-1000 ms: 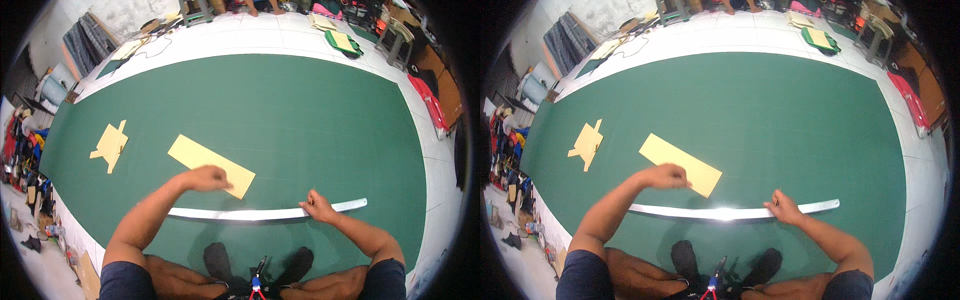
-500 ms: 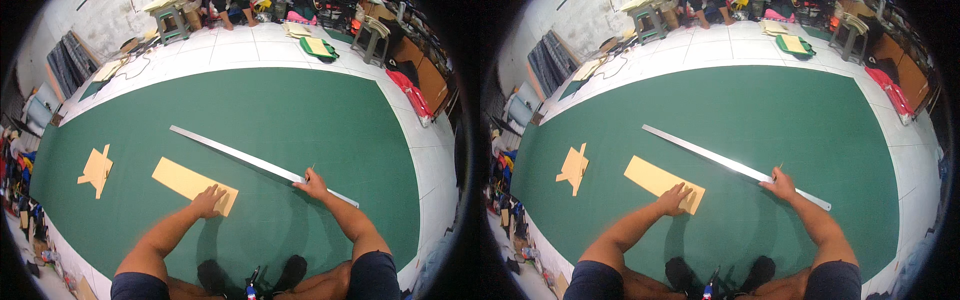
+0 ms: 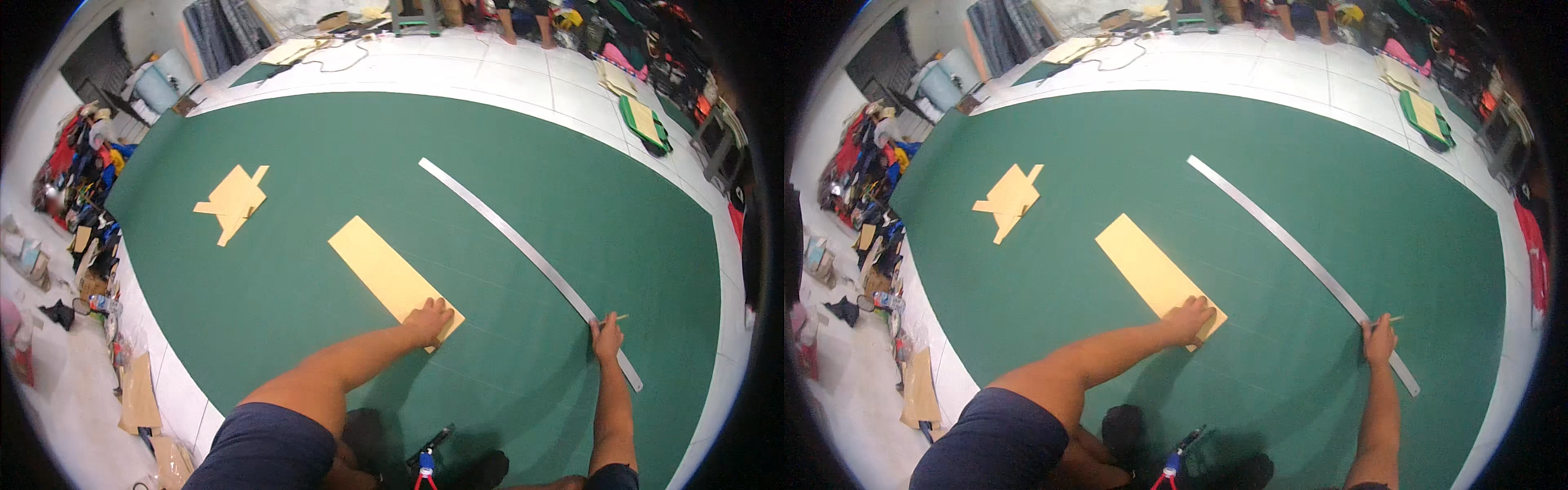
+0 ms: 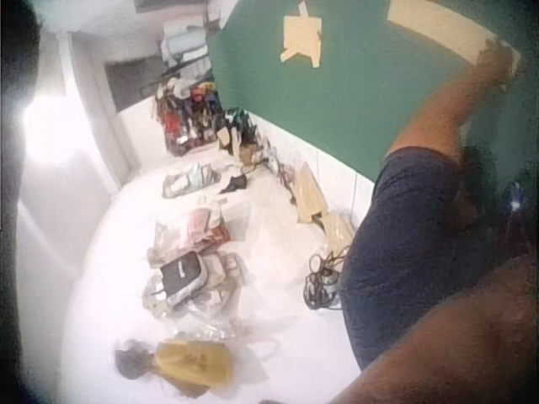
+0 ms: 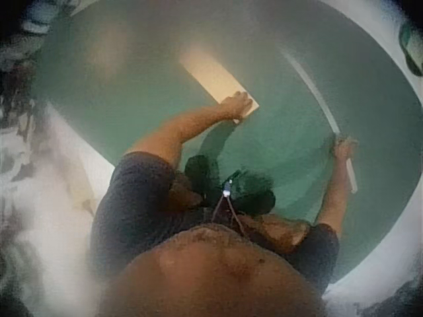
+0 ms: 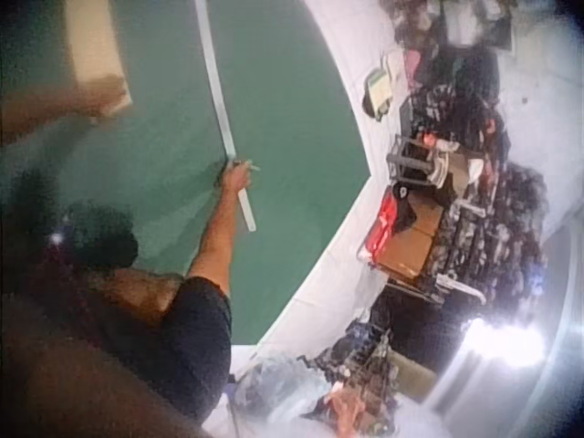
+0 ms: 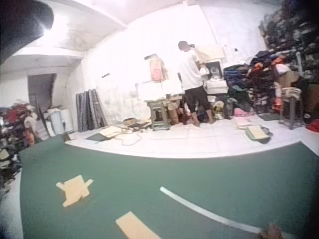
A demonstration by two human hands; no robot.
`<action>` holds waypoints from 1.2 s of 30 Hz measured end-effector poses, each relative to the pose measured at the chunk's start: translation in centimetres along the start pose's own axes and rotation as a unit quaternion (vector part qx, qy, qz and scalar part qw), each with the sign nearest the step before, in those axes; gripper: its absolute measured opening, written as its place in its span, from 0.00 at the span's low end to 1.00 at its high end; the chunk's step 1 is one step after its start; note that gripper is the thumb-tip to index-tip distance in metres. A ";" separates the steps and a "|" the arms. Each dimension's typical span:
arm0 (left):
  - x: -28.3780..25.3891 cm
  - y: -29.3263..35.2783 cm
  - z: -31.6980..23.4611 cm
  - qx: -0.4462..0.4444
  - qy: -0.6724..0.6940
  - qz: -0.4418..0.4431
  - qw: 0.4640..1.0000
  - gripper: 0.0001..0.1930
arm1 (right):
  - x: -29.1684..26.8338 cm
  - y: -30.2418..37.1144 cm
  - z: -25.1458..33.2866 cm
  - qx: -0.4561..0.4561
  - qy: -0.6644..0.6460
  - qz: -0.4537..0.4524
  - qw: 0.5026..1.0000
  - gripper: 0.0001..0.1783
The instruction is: The person sits on a green fabric surface and uses a long metal ruler and a pencil to draw straight lines. They repeatedly reposition the ruler and a rectangular cardboard template to mark multiple lines on the fabric.
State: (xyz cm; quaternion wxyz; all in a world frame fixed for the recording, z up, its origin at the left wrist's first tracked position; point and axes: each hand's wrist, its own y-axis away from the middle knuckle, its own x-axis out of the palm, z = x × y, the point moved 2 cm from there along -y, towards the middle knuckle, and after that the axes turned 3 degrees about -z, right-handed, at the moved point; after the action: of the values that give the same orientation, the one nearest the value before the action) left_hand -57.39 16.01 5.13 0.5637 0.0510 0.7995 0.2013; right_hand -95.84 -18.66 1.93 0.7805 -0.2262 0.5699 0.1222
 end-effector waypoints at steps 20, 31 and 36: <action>4.6 2.9 -5.0 -0.137 -0.043 -0.062 0.988 0.32 | 3.9 11.1 30.0 -0.132 -0.299 0.407 0.853 0.23; -1.7 2.6 -5.3 -0.007 0.253 -0.143 0.957 0.22 | 1.3 10.4 31.9 0.211 -0.582 0.467 0.631 0.16; -4.9 2.6 -7.4 0.026 0.499 -0.202 0.842 0.39 | -1.4 7.4 28.6 0.132 -0.534 0.326 0.769 0.19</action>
State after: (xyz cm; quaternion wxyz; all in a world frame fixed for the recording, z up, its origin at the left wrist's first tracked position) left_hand -62.85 14.91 12.51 0.1149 -0.2048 0.9702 0.0602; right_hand -75.77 1.98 8.79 0.8945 0.1805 0.1110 0.3936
